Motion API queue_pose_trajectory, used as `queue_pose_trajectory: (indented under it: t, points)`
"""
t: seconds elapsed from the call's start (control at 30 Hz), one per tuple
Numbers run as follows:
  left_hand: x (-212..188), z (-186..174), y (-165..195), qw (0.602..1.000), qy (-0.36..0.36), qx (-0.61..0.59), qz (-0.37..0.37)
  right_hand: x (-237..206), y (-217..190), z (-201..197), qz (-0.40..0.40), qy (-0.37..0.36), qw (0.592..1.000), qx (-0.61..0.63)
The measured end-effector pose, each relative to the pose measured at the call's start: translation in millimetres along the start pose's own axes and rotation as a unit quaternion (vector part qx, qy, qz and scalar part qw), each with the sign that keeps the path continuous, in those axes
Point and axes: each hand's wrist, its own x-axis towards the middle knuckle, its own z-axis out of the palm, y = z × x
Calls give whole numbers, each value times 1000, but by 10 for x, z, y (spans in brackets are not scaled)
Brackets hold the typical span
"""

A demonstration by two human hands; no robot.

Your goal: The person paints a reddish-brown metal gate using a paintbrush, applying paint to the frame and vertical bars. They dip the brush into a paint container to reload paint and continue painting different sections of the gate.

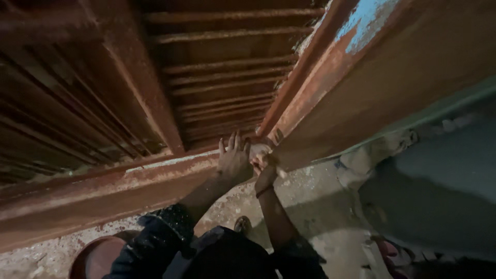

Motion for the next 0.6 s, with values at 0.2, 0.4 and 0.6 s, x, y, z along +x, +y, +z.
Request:
queue_pose_trajectory:
  t: [0.2,0.4,0.6]
  points:
    - [57,159,-56,1000,10,23,-1,-37,47,32,-120,-69,987,82]
    - [123,149,-72,999,-30,-1,16,-131,250,-158,-79,62,993,64]
    - [162,59,-89,1000,7,-5,25,38,-80,-14,-201,-57,977,34]
